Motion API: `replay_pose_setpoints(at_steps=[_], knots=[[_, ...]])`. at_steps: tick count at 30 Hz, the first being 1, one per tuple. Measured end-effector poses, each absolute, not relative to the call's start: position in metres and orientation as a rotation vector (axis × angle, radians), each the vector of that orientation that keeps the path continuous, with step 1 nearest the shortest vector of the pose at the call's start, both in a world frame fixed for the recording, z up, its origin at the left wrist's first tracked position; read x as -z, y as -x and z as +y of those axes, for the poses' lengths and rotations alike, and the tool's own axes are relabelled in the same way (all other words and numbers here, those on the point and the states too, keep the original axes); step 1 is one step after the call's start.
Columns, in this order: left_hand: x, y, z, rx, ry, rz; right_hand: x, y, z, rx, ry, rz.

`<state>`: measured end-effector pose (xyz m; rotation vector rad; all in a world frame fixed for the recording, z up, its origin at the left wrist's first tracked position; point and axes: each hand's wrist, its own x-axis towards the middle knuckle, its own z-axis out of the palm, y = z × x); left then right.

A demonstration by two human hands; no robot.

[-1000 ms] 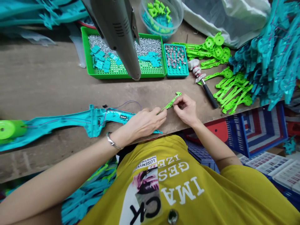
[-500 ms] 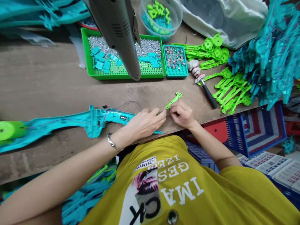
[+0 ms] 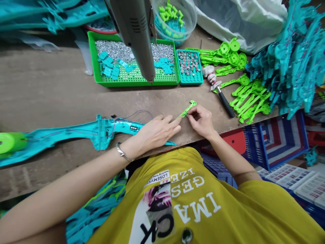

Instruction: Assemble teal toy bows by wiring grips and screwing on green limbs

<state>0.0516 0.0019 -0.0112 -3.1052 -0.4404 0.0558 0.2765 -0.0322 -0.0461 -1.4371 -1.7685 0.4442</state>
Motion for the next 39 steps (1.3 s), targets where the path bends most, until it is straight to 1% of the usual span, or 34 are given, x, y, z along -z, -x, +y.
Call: replay_pose_setpoints(at_steps=[10, 16, 26, 31, 39], knots=[[0.011, -0.053, 0.002, -0.044, 3.087, -0.435, 0.039, -0.279, -0.026, -0.494, 1.503, -1.794], [0.011, -0.055, 0.001, -0.035, 3.079, -0.438, 0.032, -0.288, -0.027, -0.442, 1.409, -1.914], [0.014, -0.053, 0.000, 0.072, 3.141, -0.468, 0.044, -0.284, -0.022, -0.398, 1.386, -1.860], [0.013, -0.054, 0.000, 0.002, 3.103, -0.446, 0.052, -0.283, -0.026, -0.367, 1.368, -1.802], [0.011, -0.054, 0.000, -0.052, 3.098, -0.454, 0.056, -0.282, -0.026, -0.335, 1.481, -1.766]])
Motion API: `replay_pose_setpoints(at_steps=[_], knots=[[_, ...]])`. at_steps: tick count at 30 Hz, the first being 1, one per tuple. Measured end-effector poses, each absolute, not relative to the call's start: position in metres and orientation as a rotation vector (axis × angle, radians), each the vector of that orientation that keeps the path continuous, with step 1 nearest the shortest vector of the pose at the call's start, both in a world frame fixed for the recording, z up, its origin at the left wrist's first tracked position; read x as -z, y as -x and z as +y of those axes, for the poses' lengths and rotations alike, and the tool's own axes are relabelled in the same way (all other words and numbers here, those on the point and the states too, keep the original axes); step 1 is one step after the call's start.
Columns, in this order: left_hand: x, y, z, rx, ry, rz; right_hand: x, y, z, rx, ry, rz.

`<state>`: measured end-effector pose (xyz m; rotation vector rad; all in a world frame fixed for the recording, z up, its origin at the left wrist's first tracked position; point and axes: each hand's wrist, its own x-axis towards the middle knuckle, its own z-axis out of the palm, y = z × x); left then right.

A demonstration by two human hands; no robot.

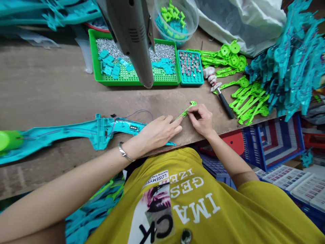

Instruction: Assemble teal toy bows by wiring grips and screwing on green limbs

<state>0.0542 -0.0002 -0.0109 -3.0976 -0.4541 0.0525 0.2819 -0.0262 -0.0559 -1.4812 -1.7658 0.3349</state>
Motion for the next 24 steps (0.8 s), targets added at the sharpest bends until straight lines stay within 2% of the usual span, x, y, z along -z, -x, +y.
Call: replay_pose_setpoints(at_steps=[24], knots=[[0.0086, -0.0547, -0.0016, -0.023, 3.134, -0.497, 0.0580, -0.2760, -0.0293, -0.341, 1.527, -1.697]])
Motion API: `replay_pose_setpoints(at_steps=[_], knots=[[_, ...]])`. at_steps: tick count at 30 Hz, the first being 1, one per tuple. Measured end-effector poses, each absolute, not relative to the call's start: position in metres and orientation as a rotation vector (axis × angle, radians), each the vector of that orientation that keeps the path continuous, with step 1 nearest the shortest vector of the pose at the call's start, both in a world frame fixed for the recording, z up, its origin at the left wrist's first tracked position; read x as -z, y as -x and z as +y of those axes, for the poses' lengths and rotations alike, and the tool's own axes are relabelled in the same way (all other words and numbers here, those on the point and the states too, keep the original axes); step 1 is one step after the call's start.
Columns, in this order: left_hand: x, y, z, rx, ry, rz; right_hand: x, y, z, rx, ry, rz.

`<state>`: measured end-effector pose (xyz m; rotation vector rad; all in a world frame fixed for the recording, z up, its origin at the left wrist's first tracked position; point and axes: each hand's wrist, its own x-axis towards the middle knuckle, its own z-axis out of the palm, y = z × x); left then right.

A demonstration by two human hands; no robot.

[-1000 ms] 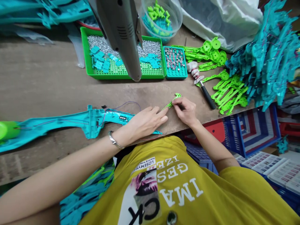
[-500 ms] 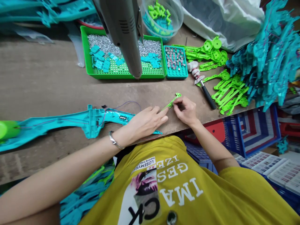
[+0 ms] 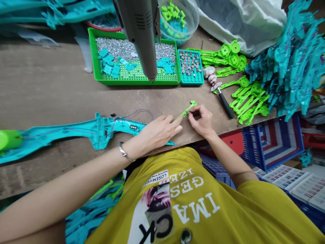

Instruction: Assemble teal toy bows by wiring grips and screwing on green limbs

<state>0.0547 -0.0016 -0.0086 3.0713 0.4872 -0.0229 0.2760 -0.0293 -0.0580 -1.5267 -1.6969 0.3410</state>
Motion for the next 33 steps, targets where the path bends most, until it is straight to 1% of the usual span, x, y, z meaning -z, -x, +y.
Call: replay_pose_setpoints(at_steps=[5, 9, 14, 20, 25, 29, 33], knots=[[0.009, -0.055, -0.002, 0.031, -3.112, 0.477, 0.047, -0.276, -0.027, -0.385, 1.477, -1.718], [0.010, -0.055, -0.002, 0.013, -3.110, 0.474, 0.040, -0.279, -0.023, -0.545, 1.475, -1.739], [0.012, -0.054, -0.002, 0.002, -3.100, 0.482, 0.045, -0.279, -0.021, -0.803, 1.605, -1.514], [0.013, -0.054, -0.002, 0.001, -3.102, 0.476, 0.054, -0.280, -0.018, -0.847, 1.526, -1.477], [0.012, -0.055, -0.002, 0.030, -3.120, 0.477, 0.056, -0.281, -0.020, -0.743, 1.436, -1.588], [0.009, -0.055, -0.002, 0.046, -3.118, 0.476, 0.055, -0.281, -0.023, -0.493, 1.425, -1.776], [0.010, -0.053, -0.004, 0.058, -3.121, 0.469, 0.056, -0.281, -0.025, -0.285, 1.354, -1.851]])
